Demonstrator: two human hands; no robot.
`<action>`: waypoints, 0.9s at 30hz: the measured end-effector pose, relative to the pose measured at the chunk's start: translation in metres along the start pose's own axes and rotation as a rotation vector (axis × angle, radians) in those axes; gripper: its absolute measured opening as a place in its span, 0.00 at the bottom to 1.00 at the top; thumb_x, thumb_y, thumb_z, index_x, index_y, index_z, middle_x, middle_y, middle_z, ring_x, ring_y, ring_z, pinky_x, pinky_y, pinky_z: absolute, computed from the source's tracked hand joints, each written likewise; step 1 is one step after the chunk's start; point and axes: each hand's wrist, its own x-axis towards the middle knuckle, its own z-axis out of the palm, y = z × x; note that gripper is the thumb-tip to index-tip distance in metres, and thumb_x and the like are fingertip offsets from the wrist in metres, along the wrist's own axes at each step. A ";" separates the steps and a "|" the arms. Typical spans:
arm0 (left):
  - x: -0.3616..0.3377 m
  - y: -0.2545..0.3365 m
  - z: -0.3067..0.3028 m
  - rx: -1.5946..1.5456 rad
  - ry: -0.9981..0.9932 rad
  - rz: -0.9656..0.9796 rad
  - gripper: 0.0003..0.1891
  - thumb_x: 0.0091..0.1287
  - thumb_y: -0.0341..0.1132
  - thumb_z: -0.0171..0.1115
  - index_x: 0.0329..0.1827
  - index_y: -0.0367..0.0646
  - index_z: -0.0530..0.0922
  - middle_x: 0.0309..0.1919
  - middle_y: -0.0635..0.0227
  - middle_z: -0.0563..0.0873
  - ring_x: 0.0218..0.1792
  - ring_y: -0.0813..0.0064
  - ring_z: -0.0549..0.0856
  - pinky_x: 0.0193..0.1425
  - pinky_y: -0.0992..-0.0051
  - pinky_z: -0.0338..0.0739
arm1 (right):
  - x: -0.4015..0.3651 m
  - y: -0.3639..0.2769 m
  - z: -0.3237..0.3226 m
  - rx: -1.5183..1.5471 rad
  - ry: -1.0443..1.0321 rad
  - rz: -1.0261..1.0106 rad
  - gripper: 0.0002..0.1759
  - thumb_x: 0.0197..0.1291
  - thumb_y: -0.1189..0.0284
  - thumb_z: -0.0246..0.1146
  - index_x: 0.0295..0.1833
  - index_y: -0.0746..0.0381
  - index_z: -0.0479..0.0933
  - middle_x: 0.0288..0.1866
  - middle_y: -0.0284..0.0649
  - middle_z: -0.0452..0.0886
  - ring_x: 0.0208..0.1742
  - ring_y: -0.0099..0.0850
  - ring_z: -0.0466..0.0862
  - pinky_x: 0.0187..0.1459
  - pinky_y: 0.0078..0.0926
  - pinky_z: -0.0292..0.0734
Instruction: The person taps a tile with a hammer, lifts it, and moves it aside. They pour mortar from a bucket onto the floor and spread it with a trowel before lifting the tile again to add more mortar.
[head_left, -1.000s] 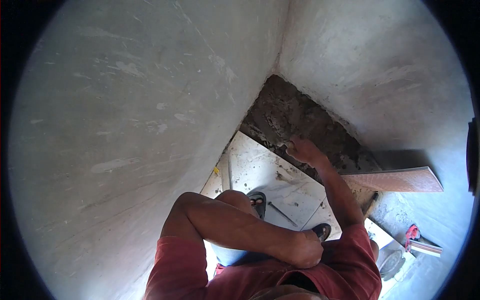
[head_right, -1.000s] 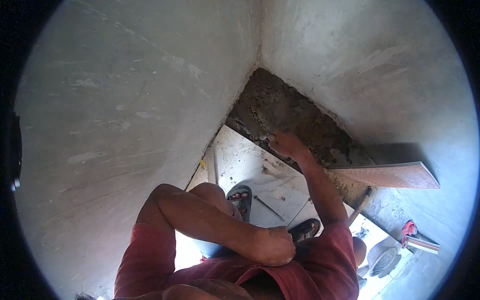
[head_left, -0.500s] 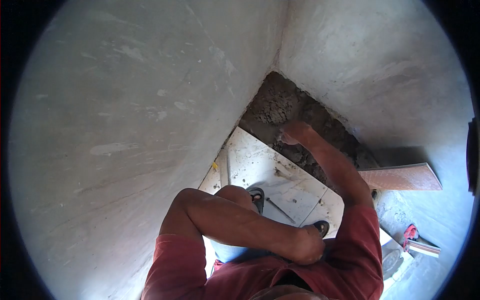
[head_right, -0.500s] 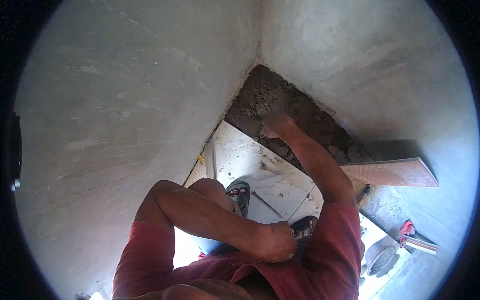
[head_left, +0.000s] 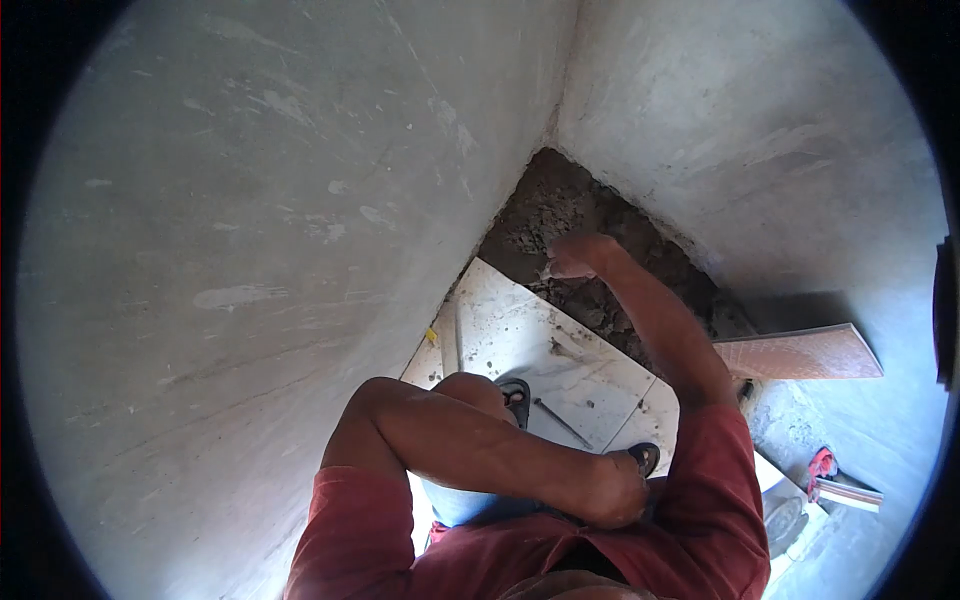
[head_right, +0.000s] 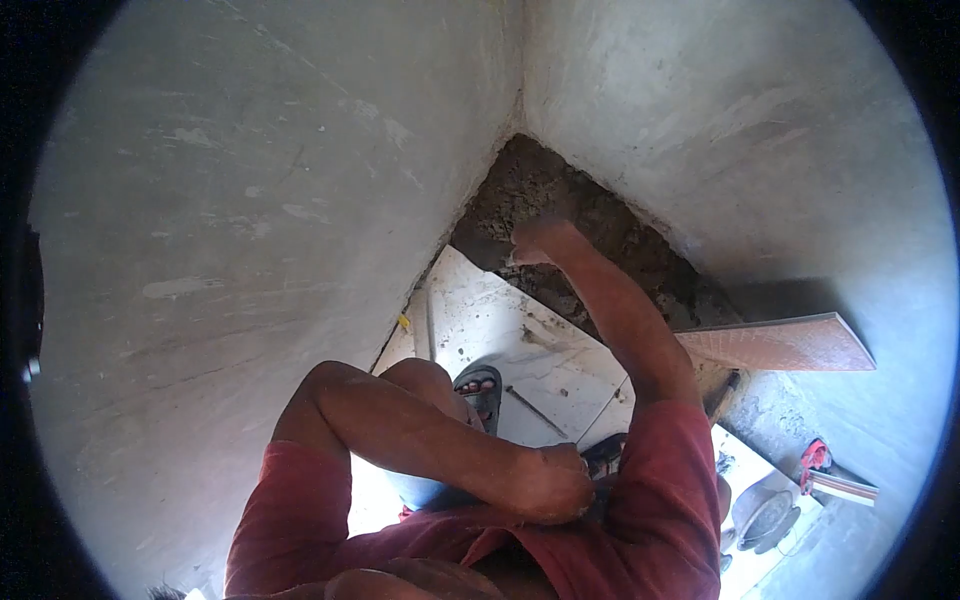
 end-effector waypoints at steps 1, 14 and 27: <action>0.000 0.000 0.003 0.005 0.025 -0.002 0.05 0.47 0.33 0.60 0.23 0.41 0.81 0.26 0.59 0.84 0.30 0.63 0.85 0.26 0.65 0.77 | 0.000 0.001 -0.004 0.028 -0.061 -0.019 0.18 0.56 0.62 0.54 0.44 0.66 0.76 0.32 0.50 0.81 0.29 0.41 0.83 0.37 0.40 0.78; -0.001 -0.001 0.011 -0.098 0.135 -0.032 0.08 0.50 0.35 0.58 0.24 0.40 0.80 0.24 0.59 0.83 0.29 0.62 0.85 0.27 0.63 0.77 | -0.014 0.002 -0.005 0.097 0.040 0.082 0.17 0.53 0.64 0.54 0.40 0.66 0.76 0.26 0.46 0.79 0.27 0.36 0.82 0.30 0.37 0.78; 0.001 0.000 0.010 -0.082 0.074 -0.073 0.08 0.52 0.34 0.56 0.24 0.40 0.81 0.25 0.60 0.83 0.30 0.62 0.85 0.27 0.63 0.77 | 0.029 0.024 0.019 -0.271 0.076 -0.176 0.16 0.49 0.62 0.59 0.40 0.60 0.79 0.33 0.43 0.82 0.34 0.39 0.83 0.36 0.38 0.79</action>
